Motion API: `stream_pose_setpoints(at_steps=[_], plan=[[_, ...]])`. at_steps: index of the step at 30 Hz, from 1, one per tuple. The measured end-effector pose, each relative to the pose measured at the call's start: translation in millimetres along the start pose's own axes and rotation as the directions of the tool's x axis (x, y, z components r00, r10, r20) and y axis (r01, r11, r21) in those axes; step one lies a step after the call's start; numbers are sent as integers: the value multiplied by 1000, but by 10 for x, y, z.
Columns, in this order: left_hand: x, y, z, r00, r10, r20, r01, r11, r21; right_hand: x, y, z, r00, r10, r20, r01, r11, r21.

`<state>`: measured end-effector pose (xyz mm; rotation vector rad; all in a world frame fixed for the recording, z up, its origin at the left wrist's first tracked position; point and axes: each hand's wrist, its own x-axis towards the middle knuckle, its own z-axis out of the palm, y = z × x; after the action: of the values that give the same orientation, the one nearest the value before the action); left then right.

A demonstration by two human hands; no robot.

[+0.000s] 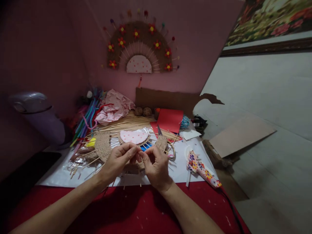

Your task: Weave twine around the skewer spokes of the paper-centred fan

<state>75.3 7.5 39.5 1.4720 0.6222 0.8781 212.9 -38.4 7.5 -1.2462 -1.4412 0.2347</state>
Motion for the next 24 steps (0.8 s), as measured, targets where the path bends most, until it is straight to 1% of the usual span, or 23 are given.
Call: stream_pose_setpoints(at_steps=[6, 10, 15, 17, 19, 22, 24], plan=[[-19, -98, 18, 995, 104, -8, -102, 986, 134, -21, 23, -16, 988, -150, 34, 153, 978, -144], [-17, -122, 27, 995, 96, -31, -88, 978, 188, -25, 21, -13, 973, -220, 72, 230, 955, -186], [-35, -90, 47, 993, 97, -68, -78, 968, 237, -34, -14, -7, 963, -255, 84, 267, 938, -223], [-41, -86, 51, 988, 120, -93, -88, 952, 294, -43, -21, -2, 957, -271, 103, 287, 934, -213], [-38, -88, 42, 983, 130, -129, -82, 941, 329, -52, -25, 7, 949, -289, 128, 308, 937, -167], [-17, -90, -5, 976, 113, -189, -56, 957, 283, -57, -37, 22, 943, -308, 123, 318, 946, -69], [0, -86, -45, 970, 115, -213, -63, 970, 235, -51, -53, 29, 953, -285, 102, 289, 957, -28]])
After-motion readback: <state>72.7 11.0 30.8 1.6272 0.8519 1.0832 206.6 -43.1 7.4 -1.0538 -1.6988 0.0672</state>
